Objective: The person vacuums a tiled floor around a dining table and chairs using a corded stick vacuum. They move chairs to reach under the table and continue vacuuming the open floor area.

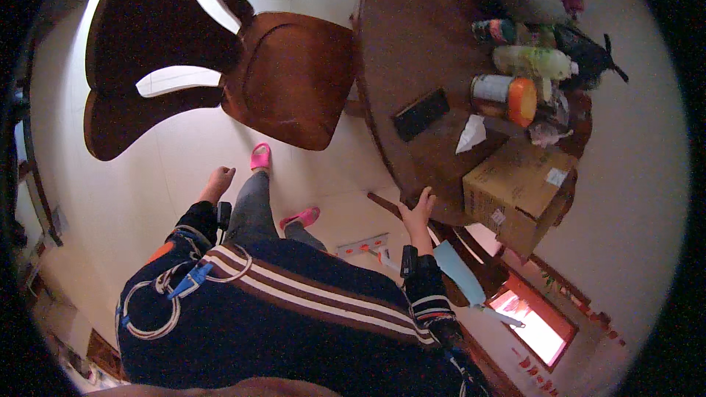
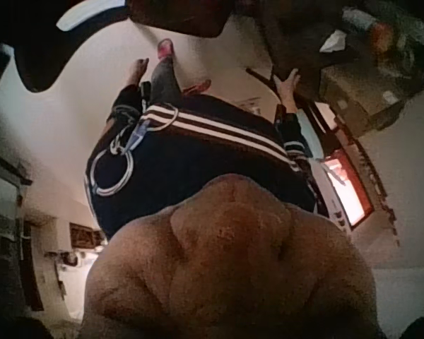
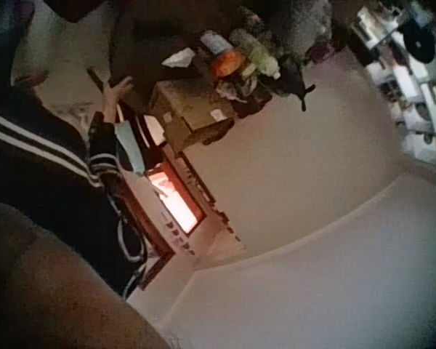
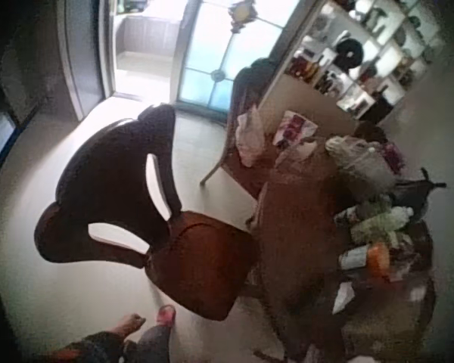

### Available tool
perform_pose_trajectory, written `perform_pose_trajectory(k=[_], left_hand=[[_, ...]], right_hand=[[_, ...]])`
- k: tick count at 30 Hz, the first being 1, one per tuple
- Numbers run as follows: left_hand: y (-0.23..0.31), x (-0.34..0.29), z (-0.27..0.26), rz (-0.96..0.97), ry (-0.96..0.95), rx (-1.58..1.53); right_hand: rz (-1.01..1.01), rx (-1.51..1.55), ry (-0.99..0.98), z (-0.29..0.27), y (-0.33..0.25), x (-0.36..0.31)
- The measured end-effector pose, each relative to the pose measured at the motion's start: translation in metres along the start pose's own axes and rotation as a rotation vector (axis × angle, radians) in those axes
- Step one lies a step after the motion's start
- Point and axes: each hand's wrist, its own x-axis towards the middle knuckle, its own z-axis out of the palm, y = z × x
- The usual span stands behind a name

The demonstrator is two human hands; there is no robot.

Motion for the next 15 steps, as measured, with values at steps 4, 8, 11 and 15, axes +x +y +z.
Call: perform_pose_trajectory(k=[4,8,11,15], left_hand=[[0.003,0.025,-0.024,0.091,0.029,0.001],[0.003,0.045,-0.030,0.065,-0.008,-0.004],[0.013,0.039,-0.025,0.181,-0.008,0.105],[0.032,0.006,-0.041,0.743,0.120,0.504]], right_hand=[[-0.066,-0.003,0.037,0.017,-0.015,-0.007],[-0.064,0.015,0.027,0.029,-0.032,-0.008],[-0.136,-0.023,0.102,0.028,-0.029,-0.004],[-0.296,0.048,0.219,0.027,-0.010,-0.003]])
